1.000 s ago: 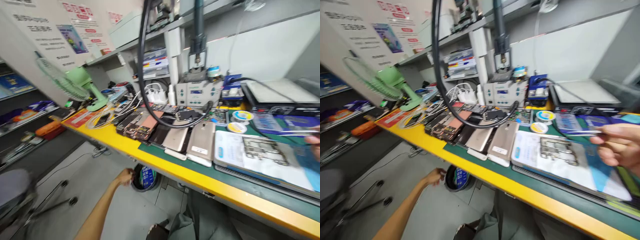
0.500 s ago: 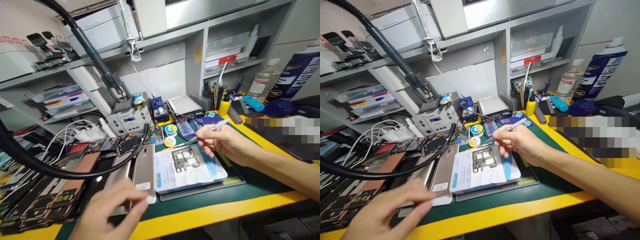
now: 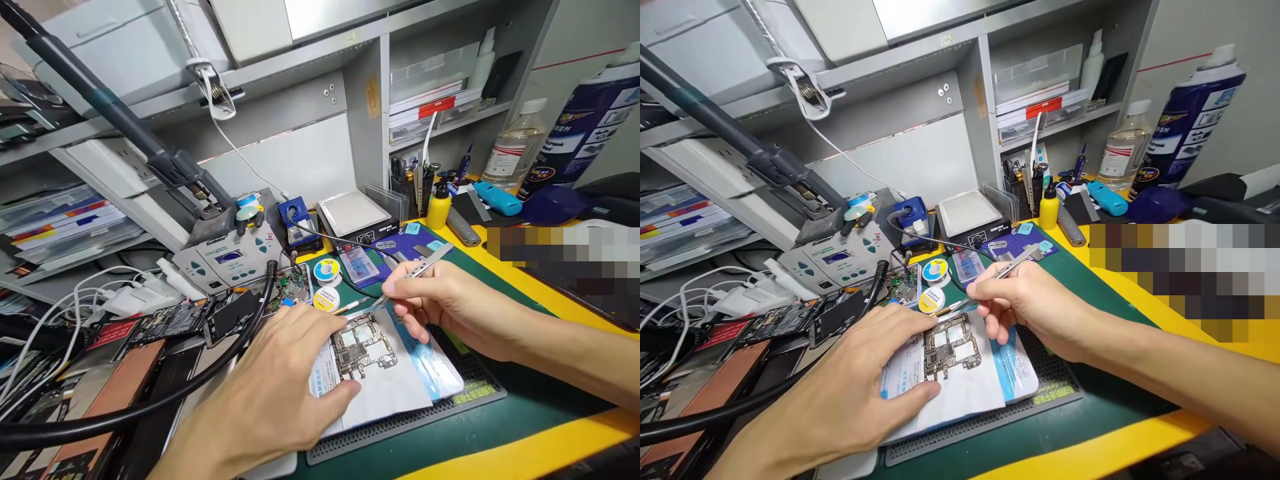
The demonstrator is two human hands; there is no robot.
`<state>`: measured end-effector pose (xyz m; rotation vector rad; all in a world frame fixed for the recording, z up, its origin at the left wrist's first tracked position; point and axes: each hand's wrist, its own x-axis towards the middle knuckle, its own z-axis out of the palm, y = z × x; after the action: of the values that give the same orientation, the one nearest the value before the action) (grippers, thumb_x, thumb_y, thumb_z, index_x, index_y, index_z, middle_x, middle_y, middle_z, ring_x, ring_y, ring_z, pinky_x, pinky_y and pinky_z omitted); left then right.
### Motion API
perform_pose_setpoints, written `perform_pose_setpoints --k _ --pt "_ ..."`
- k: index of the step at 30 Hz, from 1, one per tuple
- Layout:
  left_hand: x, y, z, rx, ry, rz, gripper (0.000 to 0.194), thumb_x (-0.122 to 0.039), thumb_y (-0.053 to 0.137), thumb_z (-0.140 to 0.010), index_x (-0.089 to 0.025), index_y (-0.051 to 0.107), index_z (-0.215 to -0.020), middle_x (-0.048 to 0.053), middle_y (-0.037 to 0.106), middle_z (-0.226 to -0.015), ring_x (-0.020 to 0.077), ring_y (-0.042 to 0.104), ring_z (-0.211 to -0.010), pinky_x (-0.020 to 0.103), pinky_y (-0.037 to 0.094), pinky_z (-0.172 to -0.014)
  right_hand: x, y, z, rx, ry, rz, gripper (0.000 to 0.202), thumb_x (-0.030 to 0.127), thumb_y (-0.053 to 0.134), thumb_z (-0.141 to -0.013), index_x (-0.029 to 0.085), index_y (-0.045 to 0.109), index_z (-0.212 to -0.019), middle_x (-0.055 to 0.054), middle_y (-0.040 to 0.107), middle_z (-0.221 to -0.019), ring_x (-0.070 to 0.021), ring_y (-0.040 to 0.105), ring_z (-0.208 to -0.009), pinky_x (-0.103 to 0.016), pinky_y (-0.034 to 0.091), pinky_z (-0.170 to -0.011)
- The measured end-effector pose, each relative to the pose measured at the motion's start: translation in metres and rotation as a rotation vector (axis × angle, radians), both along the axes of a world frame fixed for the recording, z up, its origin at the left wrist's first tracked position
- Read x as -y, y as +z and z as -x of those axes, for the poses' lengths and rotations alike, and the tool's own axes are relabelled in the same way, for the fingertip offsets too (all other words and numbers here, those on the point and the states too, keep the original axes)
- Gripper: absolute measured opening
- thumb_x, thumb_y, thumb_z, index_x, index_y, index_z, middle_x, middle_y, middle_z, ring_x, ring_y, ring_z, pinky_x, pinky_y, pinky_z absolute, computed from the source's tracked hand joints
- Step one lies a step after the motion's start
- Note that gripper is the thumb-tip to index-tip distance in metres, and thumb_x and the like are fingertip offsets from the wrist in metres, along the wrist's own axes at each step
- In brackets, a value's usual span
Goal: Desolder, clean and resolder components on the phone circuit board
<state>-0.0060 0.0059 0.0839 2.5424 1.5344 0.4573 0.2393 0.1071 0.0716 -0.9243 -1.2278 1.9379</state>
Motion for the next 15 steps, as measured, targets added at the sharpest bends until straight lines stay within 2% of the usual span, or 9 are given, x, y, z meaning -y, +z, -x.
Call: perform_pose_setpoints --k 4,11,15 --pt "-0.003 -0.003 0.002 0.022 -0.002 -0.023 0.049 -0.032 0.078 -0.089 -0.023 0.065 -0.135 0.006 0.077 -0.131 0.0286 0.071 -0.121 0.046 0.05 -0.11 -0.001 0.001 0.002 0.009 -0.017 0.026 0.034 0.031 0.099 -0.06 0.018 0.067 -0.062 0.0 0.065 -0.054 -0.0115 0.061 -0.042 -0.018 0.048 -0.039" --pt "-0.008 -0.011 0.009 0.112 0.032 -0.02 0.062 -0.029 0.081 -0.081 -0.029 0.057 -0.139 0.002 0.072 -0.131 0.0222 0.07 -0.12 0.035 0.055 -0.108 0.0 0.001 0.002 0.021 -0.04 0.032 0.035 0.03 0.101 -0.057 0.019 0.069 -0.065 -0.001 0.067 -0.054 -0.0145 0.064 -0.044 -0.019 0.05 -0.036" --pt "-0.009 -0.01 0.009 0.108 0.003 -0.018 0.061 -0.029 0.08 -0.082 -0.027 0.057 -0.139 0.005 0.071 -0.131 0.024 0.07 -0.12 0.038 0.055 -0.108 0.001 0.0 0.001 0.02 -0.046 0.037 0.034 0.029 0.1 -0.058 0.018 0.069 -0.065 0.0 0.066 -0.054 -0.0143 0.063 -0.043 -0.019 0.05 -0.035"
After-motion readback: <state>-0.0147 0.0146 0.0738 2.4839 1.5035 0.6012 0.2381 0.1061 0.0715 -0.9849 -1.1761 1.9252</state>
